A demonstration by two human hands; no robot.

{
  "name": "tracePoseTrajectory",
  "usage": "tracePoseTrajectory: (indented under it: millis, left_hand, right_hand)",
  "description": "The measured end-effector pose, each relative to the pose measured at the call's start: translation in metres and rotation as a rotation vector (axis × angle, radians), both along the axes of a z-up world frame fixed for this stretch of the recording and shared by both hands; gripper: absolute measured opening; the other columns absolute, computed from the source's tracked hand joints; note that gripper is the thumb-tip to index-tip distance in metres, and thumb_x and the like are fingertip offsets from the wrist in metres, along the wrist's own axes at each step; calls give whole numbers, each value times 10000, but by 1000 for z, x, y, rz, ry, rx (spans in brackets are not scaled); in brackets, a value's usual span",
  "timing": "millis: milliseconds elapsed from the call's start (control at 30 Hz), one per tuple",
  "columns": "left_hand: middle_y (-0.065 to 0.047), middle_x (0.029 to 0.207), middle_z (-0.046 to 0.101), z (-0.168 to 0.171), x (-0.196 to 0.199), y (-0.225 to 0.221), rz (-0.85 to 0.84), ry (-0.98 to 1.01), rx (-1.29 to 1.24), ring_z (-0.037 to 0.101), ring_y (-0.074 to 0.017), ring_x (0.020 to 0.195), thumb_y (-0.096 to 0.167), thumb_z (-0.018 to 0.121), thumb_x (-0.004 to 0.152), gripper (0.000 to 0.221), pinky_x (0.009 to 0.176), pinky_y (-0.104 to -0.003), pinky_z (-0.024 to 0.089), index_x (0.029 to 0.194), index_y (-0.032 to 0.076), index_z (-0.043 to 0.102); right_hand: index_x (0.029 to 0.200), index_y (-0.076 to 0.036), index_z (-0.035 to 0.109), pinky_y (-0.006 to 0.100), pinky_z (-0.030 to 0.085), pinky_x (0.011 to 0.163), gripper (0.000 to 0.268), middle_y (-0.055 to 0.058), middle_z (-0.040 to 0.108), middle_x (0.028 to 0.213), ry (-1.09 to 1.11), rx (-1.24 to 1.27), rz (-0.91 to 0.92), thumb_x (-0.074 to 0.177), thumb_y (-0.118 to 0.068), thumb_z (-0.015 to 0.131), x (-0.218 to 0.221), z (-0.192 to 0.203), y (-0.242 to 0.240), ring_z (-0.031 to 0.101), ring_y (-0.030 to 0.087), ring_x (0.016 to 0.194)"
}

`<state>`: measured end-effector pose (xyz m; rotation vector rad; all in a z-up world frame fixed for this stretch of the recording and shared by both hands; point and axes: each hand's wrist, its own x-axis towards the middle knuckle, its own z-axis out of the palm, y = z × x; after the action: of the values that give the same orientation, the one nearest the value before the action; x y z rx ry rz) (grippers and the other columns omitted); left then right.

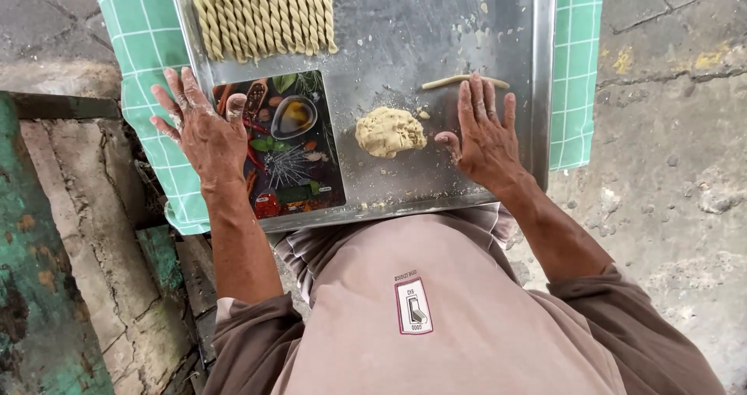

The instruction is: A person is preparing dough by rolling a small piece into a thin strip and then twisting and pulling a larger ball of dough on a metal tray.

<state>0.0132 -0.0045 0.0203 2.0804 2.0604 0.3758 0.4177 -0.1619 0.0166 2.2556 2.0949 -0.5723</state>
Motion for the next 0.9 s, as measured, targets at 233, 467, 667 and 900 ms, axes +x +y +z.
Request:
tracePoseTrajectory:
  millis: [233, 467, 667, 900]
  left_hand:
    - [-128, 1701, 101, -14, -8, 0, -11, 4, -31, -29, -397, 1542, 747, 339, 1031, 939, 1257, -763, 46, 1657, 60, 201]
    - [-133, 1693, 110, -18, -10, 0, -23, -30, 11, -28, -408, 1540, 771, 291, 996, 969, 1257, -787, 29, 1650, 58, 224]
    - [-196, 1694, 154, -2, -3, 4, -1, 0, -61, -4, -413, 1526, 838, 188, 896, 1147, 1186, -729, -13, 1644, -29, 261]
    - [-165, 1703, 142, -7, -6, 1, -3, -19, -45, -18, -411, 1534, 818, 241, 930, 1081, 1207, -762, -3, 1651, 13, 226]
  right_hand:
    - [1672, -92, 66, 712, -55, 1218, 1028, 196, -51, 1715, -63, -57, -13, 906, -767, -51, 6, 23, 87, -43, 434, 1586]
    - [1678, -102, 44, 726, -115, 1192, 1144, 197, -77, 1711, -50, -44, -3, 829, -858, -80, 1, 34, 97, -55, 416, 1604]
    - [1646, -55, -49, 705, -75, 1204, 980, 132, -107, 1728, -106, -217, 56, 971, -746, 119, -9, 27, 17, -65, 333, 1603]
    - [1656, -37, 51, 742, -70, 1189, 1054, 147, -8, 1738, -14, -74, 113, 924, -792, -18, -12, 10, 27, 21, 408, 1598]
